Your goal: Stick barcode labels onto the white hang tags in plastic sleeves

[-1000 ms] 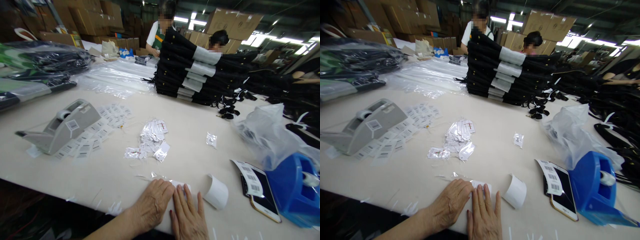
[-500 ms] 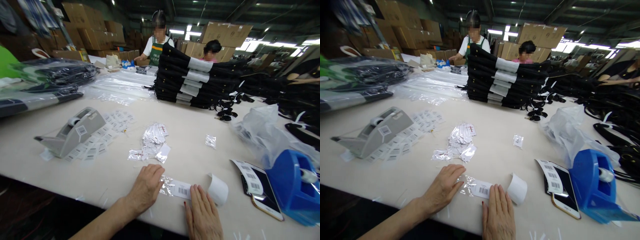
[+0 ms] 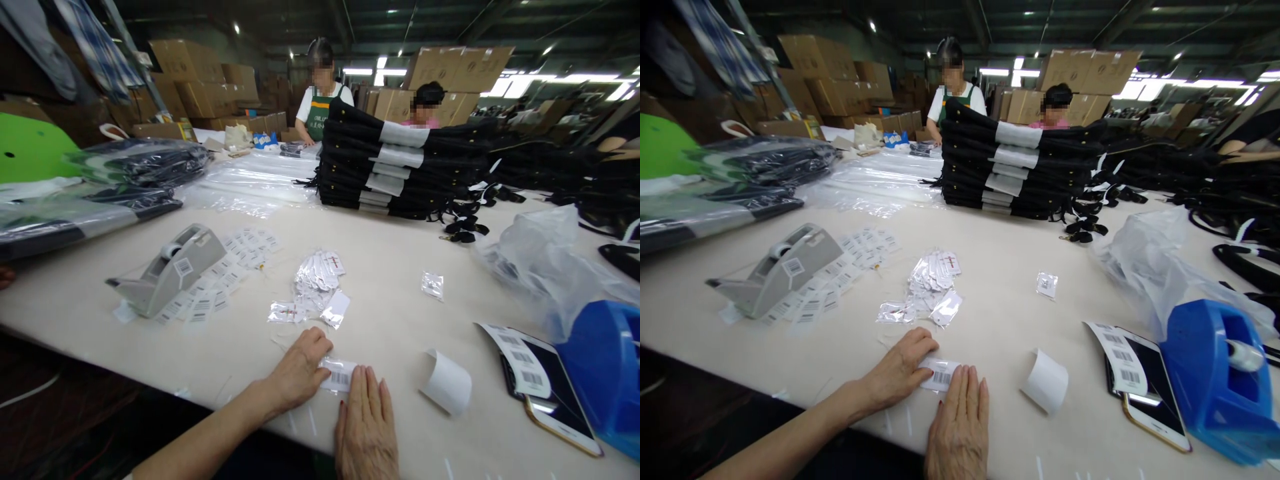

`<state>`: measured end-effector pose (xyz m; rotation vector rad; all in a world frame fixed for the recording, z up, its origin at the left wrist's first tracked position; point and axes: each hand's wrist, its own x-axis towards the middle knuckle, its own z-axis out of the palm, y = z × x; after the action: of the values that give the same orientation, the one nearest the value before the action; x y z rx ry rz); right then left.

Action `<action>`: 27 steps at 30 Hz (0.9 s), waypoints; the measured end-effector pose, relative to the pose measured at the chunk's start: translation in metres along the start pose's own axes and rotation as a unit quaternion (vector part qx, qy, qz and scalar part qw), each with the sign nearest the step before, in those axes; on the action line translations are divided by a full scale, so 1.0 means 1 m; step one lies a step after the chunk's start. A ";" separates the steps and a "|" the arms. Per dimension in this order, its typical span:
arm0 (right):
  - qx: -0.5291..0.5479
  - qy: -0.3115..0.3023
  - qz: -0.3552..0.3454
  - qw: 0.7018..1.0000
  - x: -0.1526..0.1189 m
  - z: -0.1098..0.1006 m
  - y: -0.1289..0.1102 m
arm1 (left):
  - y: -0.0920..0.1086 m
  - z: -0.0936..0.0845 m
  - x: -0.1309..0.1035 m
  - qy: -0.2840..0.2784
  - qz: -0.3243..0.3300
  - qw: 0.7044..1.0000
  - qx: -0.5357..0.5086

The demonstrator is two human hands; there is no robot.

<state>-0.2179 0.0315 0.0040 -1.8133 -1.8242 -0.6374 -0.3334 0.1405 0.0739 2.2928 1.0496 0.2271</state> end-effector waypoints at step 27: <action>0.333 -0.317 0.111 0.881 0.054 -0.025 0.058 | 0.006 -0.017 0.002 -0.101 -0.107 0.963 -0.225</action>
<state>-0.1597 0.0582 0.0565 -1.7759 -1.8219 0.6918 -0.3345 0.1464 0.0908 1.7433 1.0104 0.1240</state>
